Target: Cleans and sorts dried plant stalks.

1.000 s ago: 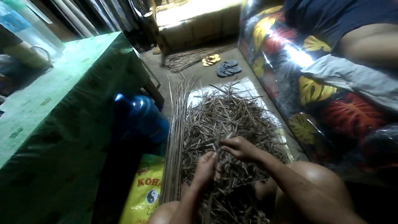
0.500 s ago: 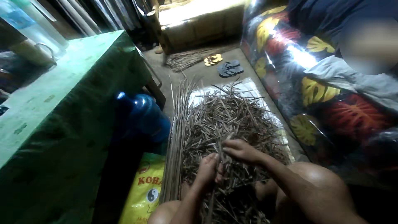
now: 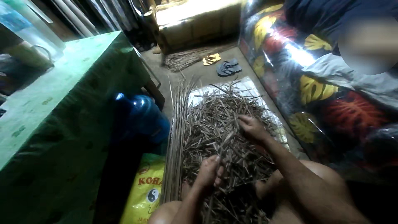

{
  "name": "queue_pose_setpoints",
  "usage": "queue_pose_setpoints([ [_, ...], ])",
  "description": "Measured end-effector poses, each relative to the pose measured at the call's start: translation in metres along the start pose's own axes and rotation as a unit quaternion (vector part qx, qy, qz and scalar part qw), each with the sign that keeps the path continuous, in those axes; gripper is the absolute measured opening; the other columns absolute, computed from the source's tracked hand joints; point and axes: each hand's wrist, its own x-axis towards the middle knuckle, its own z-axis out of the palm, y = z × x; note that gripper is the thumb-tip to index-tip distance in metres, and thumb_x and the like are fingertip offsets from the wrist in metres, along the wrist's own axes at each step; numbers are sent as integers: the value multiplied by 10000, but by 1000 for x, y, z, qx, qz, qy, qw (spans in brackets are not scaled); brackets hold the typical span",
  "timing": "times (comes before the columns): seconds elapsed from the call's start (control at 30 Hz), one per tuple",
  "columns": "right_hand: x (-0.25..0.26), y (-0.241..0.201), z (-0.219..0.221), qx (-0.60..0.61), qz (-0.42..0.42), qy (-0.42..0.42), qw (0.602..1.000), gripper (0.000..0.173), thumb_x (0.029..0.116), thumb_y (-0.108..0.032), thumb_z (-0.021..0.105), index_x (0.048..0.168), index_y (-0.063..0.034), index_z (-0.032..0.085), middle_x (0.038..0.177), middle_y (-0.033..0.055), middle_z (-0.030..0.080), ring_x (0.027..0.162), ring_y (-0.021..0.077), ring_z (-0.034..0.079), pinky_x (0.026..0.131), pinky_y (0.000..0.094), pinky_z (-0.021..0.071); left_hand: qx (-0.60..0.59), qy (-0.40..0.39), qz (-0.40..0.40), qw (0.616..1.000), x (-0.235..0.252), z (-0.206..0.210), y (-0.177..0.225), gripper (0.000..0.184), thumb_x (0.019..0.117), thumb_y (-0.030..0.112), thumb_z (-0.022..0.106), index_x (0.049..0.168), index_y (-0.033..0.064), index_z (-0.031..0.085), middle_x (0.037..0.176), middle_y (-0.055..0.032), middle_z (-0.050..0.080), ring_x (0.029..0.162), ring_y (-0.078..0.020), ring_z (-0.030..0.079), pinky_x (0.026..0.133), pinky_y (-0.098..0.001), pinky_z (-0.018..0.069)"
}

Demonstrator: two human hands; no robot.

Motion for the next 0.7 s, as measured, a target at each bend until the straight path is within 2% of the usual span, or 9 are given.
queue_pose_setpoints([
  [0.1,-20,-6,20,43,2,-155,987,282,1066,-163,454,1216,8,621,789,-30,581,589,0,497,568,205,463,2,5,5,1000,3,-3,3,356,1127,168,265,1018,20,569,541,56,485,386,10,437,370,-128,381],
  [0.2,-31,-2,35,4,-43,-201,979,288,1067,-195,456,1189,-3,633,832,-4,589,638,14,500,611,216,454,0,2,-2,1000,4,-1,4,351,1129,169,263,1013,26,562,538,63,471,383,15,422,368,-122,371],
  [0.23,-31,-1,36,-23,-64,-185,980,293,1066,-198,454,1172,0,643,854,15,604,673,22,515,648,221,462,-7,-1,-4,1000,3,-1,4,353,1130,171,259,1011,32,560,541,65,467,381,18,416,367,-119,366],
  [0.3,-27,-1,33,-63,-82,-133,986,337,1067,-187,444,1211,36,652,961,114,671,789,105,598,768,304,510,-18,-15,-11,1000,3,-3,3,357,1127,174,248,1014,44,561,544,70,473,378,23,418,364,-114,367],
  [0.33,-22,2,30,-71,-80,-108,988,351,1068,-190,442,1225,44,651,977,137,683,802,131,617,785,334,521,-17,-23,-18,999,2,-3,3,355,1124,171,237,1025,51,556,549,75,479,380,25,421,366,-112,370],
  [0.47,-6,11,22,-34,-55,-57,996,316,1066,-204,459,1178,10,663,827,23,610,655,37,519,650,252,478,-25,-32,-21,999,4,-2,1,352,1122,170,234,1024,47,549,548,72,478,379,23,429,365,-113,379],
  [0.53,-1,9,19,-34,-30,-7,999,320,1068,-174,475,1220,44,654,870,92,651,686,90,565,685,303,513,-22,-36,-20,999,4,-3,1,357,1116,166,235,1021,46,557,545,70,481,381,20,435,364,-117,381],
  [0.6,8,9,10,-14,31,53,998,343,1081,-161,471,1320,46,603,885,134,645,665,136,564,653,342,515,-11,-34,-33,999,0,-1,1,345,1121,166,259,1026,37,564,541,65,480,377,18,437,357,-119,380],
  [0.7,11,5,-7,57,89,51,993,330,1098,-167,444,1358,-7,570,724,43,562,537,85,504,523,266,472,2,-22,-40,999,-2,0,0,338,1124,170,277,1027,32,570,548,57,484,388,12,441,366,-124,384],
])
